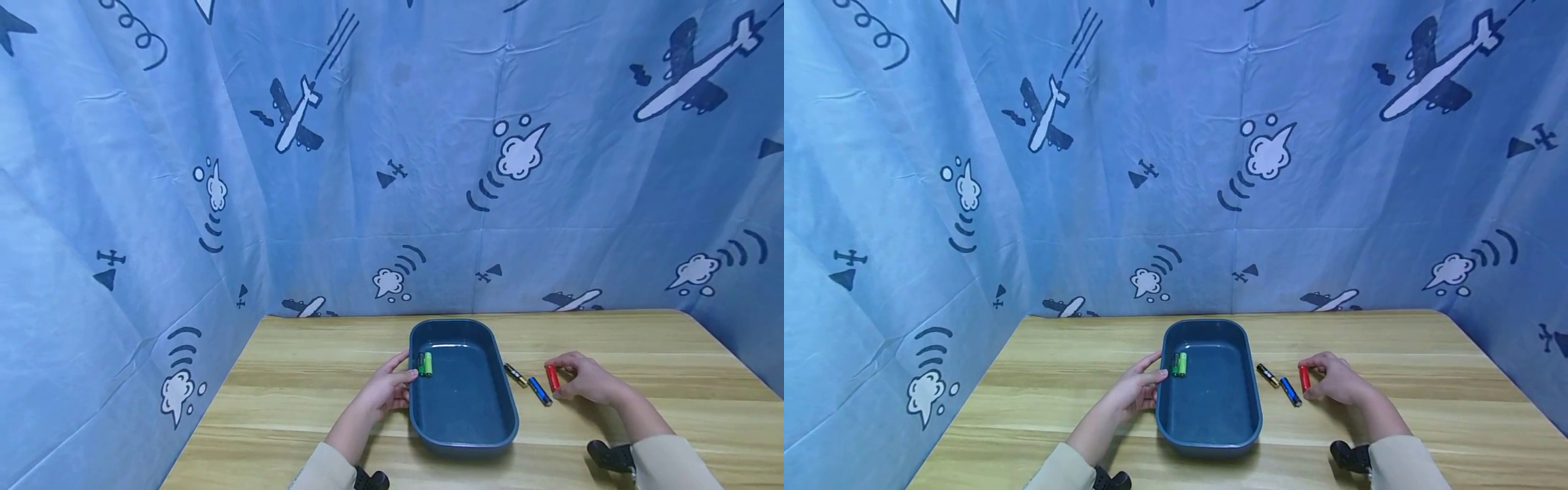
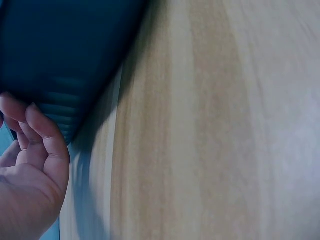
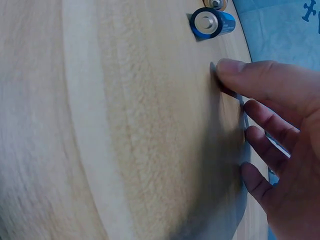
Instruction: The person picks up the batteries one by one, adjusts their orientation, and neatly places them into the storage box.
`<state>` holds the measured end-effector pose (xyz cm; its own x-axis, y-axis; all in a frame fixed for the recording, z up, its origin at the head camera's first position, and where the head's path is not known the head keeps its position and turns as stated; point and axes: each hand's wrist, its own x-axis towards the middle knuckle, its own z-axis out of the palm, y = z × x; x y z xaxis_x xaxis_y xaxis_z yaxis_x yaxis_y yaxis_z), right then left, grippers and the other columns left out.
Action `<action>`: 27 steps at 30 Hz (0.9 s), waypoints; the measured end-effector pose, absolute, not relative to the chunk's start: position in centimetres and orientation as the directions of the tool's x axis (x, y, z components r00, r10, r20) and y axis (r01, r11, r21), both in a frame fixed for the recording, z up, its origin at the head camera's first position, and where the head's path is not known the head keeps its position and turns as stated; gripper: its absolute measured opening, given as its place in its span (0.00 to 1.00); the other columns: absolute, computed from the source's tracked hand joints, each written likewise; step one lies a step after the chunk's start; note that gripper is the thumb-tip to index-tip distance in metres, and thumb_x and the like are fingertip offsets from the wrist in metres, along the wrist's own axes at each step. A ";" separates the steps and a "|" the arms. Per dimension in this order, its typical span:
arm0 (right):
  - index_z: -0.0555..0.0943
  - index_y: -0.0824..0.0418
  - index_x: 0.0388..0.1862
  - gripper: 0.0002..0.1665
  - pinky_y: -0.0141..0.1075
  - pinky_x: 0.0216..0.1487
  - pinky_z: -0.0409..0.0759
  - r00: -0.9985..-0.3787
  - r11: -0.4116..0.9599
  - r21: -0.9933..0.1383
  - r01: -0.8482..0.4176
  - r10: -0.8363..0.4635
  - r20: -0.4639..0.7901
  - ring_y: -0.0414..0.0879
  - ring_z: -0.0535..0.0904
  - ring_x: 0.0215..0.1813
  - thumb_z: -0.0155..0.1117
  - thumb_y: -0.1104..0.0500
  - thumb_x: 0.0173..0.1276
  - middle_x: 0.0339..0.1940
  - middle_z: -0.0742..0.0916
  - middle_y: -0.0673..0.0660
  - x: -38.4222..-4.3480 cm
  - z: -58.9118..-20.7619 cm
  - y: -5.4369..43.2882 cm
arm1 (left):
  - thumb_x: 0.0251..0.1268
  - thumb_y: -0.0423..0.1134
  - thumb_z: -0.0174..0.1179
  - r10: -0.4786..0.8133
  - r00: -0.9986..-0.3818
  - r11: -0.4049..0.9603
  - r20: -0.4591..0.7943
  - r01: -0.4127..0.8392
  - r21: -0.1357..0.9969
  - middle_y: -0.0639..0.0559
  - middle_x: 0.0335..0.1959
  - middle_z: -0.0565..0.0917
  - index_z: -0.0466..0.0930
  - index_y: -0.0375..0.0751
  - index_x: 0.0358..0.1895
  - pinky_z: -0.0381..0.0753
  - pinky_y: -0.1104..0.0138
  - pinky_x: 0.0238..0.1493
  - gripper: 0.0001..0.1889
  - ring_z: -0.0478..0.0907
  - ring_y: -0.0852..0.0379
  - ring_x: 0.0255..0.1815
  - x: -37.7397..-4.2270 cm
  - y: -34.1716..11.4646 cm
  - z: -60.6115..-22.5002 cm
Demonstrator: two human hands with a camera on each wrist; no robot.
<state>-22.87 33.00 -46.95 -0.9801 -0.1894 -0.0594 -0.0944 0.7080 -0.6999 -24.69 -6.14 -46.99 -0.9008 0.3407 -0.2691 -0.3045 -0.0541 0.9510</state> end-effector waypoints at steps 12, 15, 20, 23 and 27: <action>0.70 0.77 0.57 0.39 0.54 0.49 0.72 -0.984 0.681 -0.728 -0.070 -0.167 -0.062 0.66 0.73 0.50 0.72 0.65 0.45 0.48 0.78 0.73 -23.2 -45.8 32.3 | 0.63 0.37 0.57 0.333 -0.905 -0.063 -0.264 -0.301 0.952 0.52 0.23 0.76 0.57 0.47 0.71 0.74 0.68 0.23 0.32 0.70 0.60 0.16 -24.6 -6.1 -47.3; 0.69 0.78 0.58 0.39 0.43 0.42 0.77 -0.987 0.641 -0.766 -0.055 -0.150 -0.054 0.59 0.76 0.46 0.70 0.69 0.45 0.44 0.80 0.69 -23.3 -45.2 31.8 | 0.64 0.38 0.57 0.336 -0.906 -0.062 -0.259 -0.295 0.953 0.52 0.23 0.76 0.57 0.47 0.71 0.74 0.68 0.23 0.32 0.70 0.60 0.15 -24.5 -6.1 -47.2; 0.65 0.80 0.60 0.39 0.38 0.35 0.79 -0.991 0.541 -0.841 -0.008 -0.118 -0.066 0.55 0.80 0.40 0.65 0.75 0.45 0.40 0.81 0.72 -23.4 -44.2 30.9 | 0.63 0.37 0.57 0.340 -0.904 -0.069 -0.260 -0.300 0.952 0.52 0.23 0.76 0.58 0.48 0.70 0.74 0.68 0.23 0.32 0.71 0.60 0.16 -24.8 -6.1 -47.3; 0.65 0.79 0.61 0.39 0.40 0.36 0.79 -0.991 0.523 -0.852 0.023 -0.102 -0.090 0.53 0.81 0.38 0.64 0.76 0.47 0.41 0.81 0.72 -23.5 -43.8 30.5 | 0.63 0.37 0.57 0.336 -0.904 -0.066 -0.266 -0.304 0.950 0.52 0.23 0.77 0.59 0.48 0.70 0.74 0.68 0.23 0.31 0.71 0.60 0.16 -24.8 -6.1 -47.3; 0.66 0.77 0.61 0.38 0.40 0.38 0.79 -0.991 0.530 -0.847 0.045 -0.083 -0.105 0.51 0.79 0.40 0.65 0.75 0.48 0.44 0.80 0.70 -23.7 -43.4 30.1 | 0.63 0.37 0.57 0.329 -0.905 -0.060 -0.270 -0.306 0.950 0.52 0.24 0.77 0.59 0.48 0.70 0.74 0.68 0.23 0.31 0.71 0.60 0.16 -24.8 -6.1 -47.2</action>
<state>-23.65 30.13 -43.40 -0.9910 -0.0834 -0.1051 0.0452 0.5303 -0.8466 -24.81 -6.13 -47.25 -0.9047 0.3295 -0.2700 -0.3056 -0.0603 0.9503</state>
